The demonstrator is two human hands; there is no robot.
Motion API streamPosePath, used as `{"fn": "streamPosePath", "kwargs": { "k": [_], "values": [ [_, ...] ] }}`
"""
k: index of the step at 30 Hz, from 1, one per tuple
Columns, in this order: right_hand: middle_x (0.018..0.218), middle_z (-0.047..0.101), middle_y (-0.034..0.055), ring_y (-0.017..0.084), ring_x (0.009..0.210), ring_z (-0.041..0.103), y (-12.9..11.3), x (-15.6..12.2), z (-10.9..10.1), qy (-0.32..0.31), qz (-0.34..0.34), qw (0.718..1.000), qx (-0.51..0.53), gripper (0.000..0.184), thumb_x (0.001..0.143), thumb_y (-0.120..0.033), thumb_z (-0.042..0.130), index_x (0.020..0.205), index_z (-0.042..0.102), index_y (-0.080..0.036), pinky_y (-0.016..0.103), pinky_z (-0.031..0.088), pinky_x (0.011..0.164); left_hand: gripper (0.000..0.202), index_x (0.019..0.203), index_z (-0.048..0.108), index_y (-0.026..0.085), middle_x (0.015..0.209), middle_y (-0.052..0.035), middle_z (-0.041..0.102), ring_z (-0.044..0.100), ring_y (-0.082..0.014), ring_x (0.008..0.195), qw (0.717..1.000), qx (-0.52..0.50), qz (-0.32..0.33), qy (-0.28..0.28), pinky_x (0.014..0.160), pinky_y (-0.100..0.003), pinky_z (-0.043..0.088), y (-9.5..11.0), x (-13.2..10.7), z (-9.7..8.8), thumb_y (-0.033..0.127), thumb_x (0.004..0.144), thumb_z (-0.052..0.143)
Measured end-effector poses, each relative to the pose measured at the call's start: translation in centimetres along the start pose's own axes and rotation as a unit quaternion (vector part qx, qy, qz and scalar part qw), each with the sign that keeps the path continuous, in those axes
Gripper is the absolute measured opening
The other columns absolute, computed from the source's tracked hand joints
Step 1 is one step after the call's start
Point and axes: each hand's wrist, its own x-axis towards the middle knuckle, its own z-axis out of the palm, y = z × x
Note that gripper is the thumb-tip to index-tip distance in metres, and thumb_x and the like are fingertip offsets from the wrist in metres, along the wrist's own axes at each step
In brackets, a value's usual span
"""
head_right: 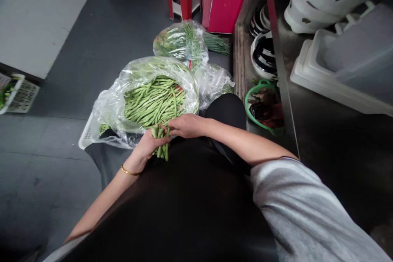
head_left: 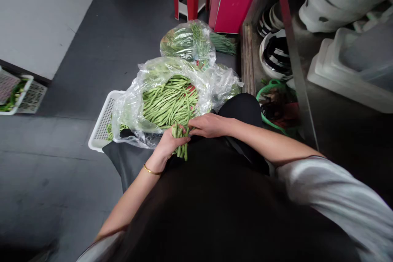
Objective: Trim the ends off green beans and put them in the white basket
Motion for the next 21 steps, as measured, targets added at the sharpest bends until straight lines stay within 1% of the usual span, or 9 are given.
{"fn": "streamPosePath", "kwargs": {
  "k": [2,4,8,10,12,15,17,19,21],
  "values": [
    [0.082,0.065,0.0060,0.015,0.068,0.057,-0.3,0.1,-1.1,-0.054,-0.023,0.996,-0.062,0.020,0.090,-0.027,0.044,0.092,0.062,-0.016,0.024,0.031,0.059,0.026,0.076,0.054,0.018,0.067,0.0030,0.055,0.053,-0.0132,0.062,0.986,0.151,0.069,-0.002,0.061,-0.026,0.042,0.9,-0.1,0.1,0.017,0.057,0.072],
    [0.080,0.066,0.0061,0.015,0.066,0.057,-0.5,0.2,-1.8,-0.092,-0.035,0.992,-0.084,0.020,0.086,-0.031,0.050,0.091,0.064,-0.017,0.024,0.030,0.057,0.023,0.078,0.055,0.019,0.069,0.0023,0.055,0.052,-0.0144,0.065,0.953,0.282,0.106,-0.027,0.063,-0.027,0.040,1.8,-0.5,0.2,0.016,0.060,0.068],
    [0.073,0.065,0.0057,0.014,0.060,0.055,-0.9,0.3,-1.3,-0.104,-0.059,0.991,-0.064,0.024,0.084,-0.037,0.053,0.083,0.064,-0.015,0.024,0.029,0.054,0.019,0.078,0.053,0.019,0.065,0.0023,0.054,0.050,-0.0146,0.061,0.916,0.383,0.105,-0.049,0.059,-0.026,0.037,2.9,-1.3,0.0,0.015,0.062,0.062],
    [0.067,0.063,0.0046,0.013,0.059,0.053,-1.3,0.6,-0.3,-0.047,-0.075,0.996,-0.032,0.024,0.088,-0.028,0.047,0.075,0.062,-0.014,0.024,0.029,0.054,0.019,0.078,0.053,0.019,0.065,0.0029,0.053,0.050,-0.0137,0.060,0.927,0.359,0.107,-0.029,0.058,-0.025,0.038,3.1,-1.6,-0.3,0.015,0.062,0.063],
    [0.063,0.059,0.0030,0.012,0.059,0.052,-1.8,1.5,0.8,0.074,-0.061,0.995,0.035,0.028,0.090,-0.026,0.044,0.067,0.057,-0.014,0.024,0.032,0.057,0.022,0.080,0.053,0.019,0.065,0.0038,0.053,0.050,-0.0124,0.060,0.956,0.273,0.104,0.009,0.058,-0.024,0.040,3.0,-1.7,-0.3,0.018,0.063,0.066],
    [0.058,0.054,-0.0006,0.010,0.057,0.051,-2.4,3.4,1.3,0.276,0.018,0.940,0.197,0.035,0.094,-0.030,0.033,0.068,0.051,-0.015,0.022,0.036,0.060,0.029,0.082,0.052,0.019,0.064,0.0044,0.054,0.054,-0.0115,0.055,0.992,0.076,0.073,0.069,0.055,-0.024,0.044,3.3,-1.9,-0.1,0.021,0.062,0.072],
    [0.054,0.052,-0.0030,0.009,0.052,0.050,-2.1,4.2,0.7,0.314,0.063,0.906,0.278,0.036,0.096,-0.031,0.027,0.074,0.052,-0.015,0.021,0.037,0.058,0.030,0.083,0.052,0.020,0.065,0.0035,0.057,0.057,-0.0129,0.053,0.993,-0.042,0.056,0.091,0.052,-0.026,0.047,4.2,-2.6,-0.7,0.020,0.062,0.073],
    [0.051,0.052,-0.0040,0.009,0.051,0.050,-1.1,4.1,-0.4,0.212,0.055,0.933,0.285,0.033,0.093,-0.031,0.032,0.073,0.054,-0.015,0.020,0.037,0.057,0.028,0.085,0.054,0.020,0.066,0.0016,0.061,0.059,-0.0148,0.054,0.982,-0.121,0.080,0.123,0.049,-0.027,0.049,5.6,-3.5,-2.8,0.017,0.062,0.071],
    [0.054,0.056,-0.0033,0.009,0.053,0.052,0.3,3.2,-1.4,0.030,0.028,0.979,0.200,0.024,0.086,-0.031,0.048,0.071,0.058,-0.015,0.020,0.037,0.057,0.025,0.085,0.058,0.019,0.065,0.0006,0.062,0.058,-0.0140,0.053,0.959,-0.142,0.153,0.192,0.044,-0.024,0.048,7.1,-4.5,-6.7,0.014,0.062,0.067]
  ]
}}
